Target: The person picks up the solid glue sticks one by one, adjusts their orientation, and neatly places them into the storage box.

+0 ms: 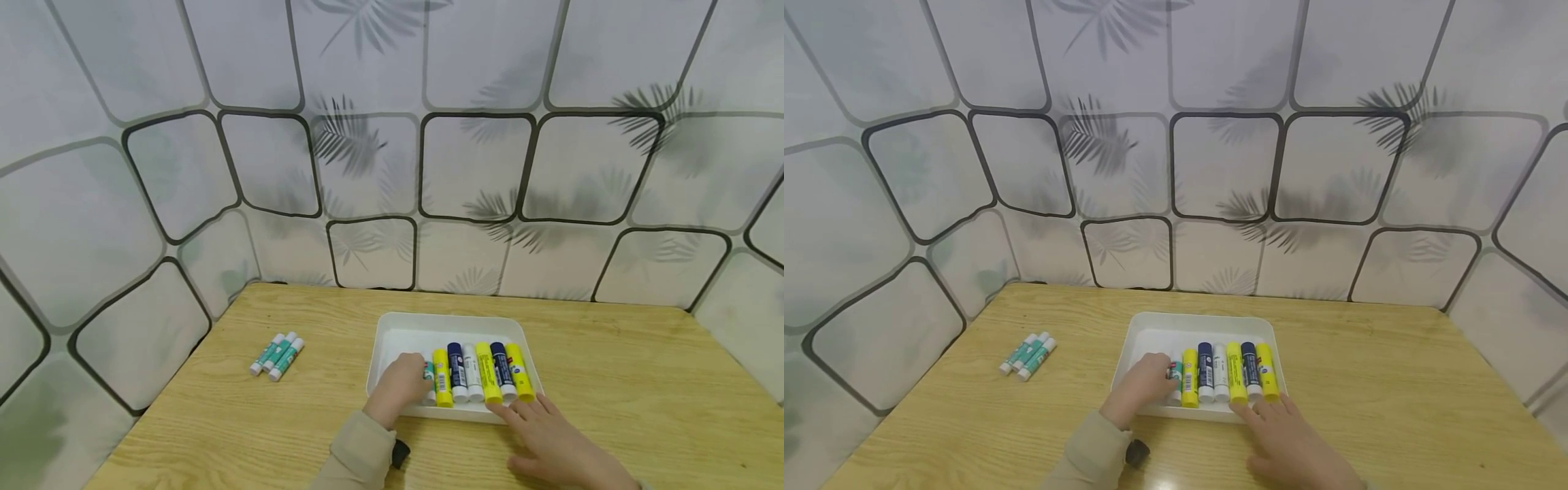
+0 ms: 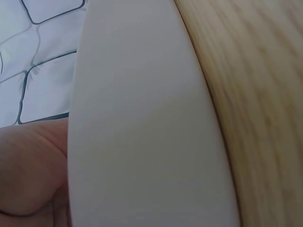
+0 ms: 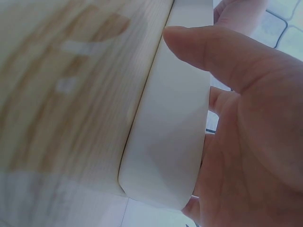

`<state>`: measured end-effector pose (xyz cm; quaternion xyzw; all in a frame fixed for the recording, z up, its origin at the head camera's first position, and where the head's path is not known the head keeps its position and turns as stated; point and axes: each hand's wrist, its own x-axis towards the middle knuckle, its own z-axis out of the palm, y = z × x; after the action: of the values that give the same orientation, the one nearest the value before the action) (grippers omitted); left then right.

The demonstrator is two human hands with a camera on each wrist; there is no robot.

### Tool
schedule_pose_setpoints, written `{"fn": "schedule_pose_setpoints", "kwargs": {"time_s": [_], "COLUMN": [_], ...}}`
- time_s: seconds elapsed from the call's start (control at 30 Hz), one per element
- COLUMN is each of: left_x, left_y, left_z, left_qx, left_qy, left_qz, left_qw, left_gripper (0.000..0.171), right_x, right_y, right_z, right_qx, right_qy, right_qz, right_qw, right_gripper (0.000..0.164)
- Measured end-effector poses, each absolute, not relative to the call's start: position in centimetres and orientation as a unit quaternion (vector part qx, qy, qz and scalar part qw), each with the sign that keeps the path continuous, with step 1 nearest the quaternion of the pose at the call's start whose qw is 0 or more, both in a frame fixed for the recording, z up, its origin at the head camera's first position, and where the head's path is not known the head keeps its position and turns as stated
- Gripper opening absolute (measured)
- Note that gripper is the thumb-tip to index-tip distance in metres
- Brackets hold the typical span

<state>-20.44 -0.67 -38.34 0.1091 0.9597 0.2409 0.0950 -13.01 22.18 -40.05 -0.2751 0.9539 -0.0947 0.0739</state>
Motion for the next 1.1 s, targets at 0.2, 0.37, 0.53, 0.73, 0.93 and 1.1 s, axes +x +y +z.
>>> {"fn": "schedule_pose_setpoints", "kwargs": {"time_s": [0.2, 0.37, 0.53, 0.73, 0.93, 1.1], "left_x": [-20.58, -20.6, -20.52, -20.37, -20.58, -20.79], "left_y": [-0.78, -0.85, -0.94, -1.1, -1.25, -1.53], "left_z": [-38.39, -38.35, -38.09, -37.76, -37.78, -37.68], "left_qx": [0.095, 0.089, 0.084, 0.072, 0.063, 0.069], "left_qy": [0.959, 0.959, 0.961, 0.963, 0.966, 0.974], "left_qz": [0.246, 0.245, 0.239, 0.235, 0.228, 0.195], "left_qw": [0.107, 0.113, 0.111, 0.109, 0.108, 0.091], "left_gripper": [0.014, 0.015, 0.015, 0.015, 0.015, 0.018], "right_x": [-12.95, -12.95, -12.99, -13.04, -13.1, -13.15], "right_y": [22.08, 22.03, 22.02, 22.03, 21.96, 21.94], "right_z": [-40.01, -40.0, -39.95, -39.93, -39.93, -39.96], "right_qx": [-0.274, -0.273, -0.276, -0.275, -0.27, -0.27], "right_qy": [0.955, 0.955, 0.954, 0.954, 0.954, 0.954], "right_qz": [-0.093, -0.095, -0.093, -0.095, -0.098, -0.095], "right_qw": [0.069, 0.071, 0.071, 0.074, 0.082, 0.085], "right_gripper": [0.068, 0.068, 0.067, 0.068, 0.069, 0.069]}}
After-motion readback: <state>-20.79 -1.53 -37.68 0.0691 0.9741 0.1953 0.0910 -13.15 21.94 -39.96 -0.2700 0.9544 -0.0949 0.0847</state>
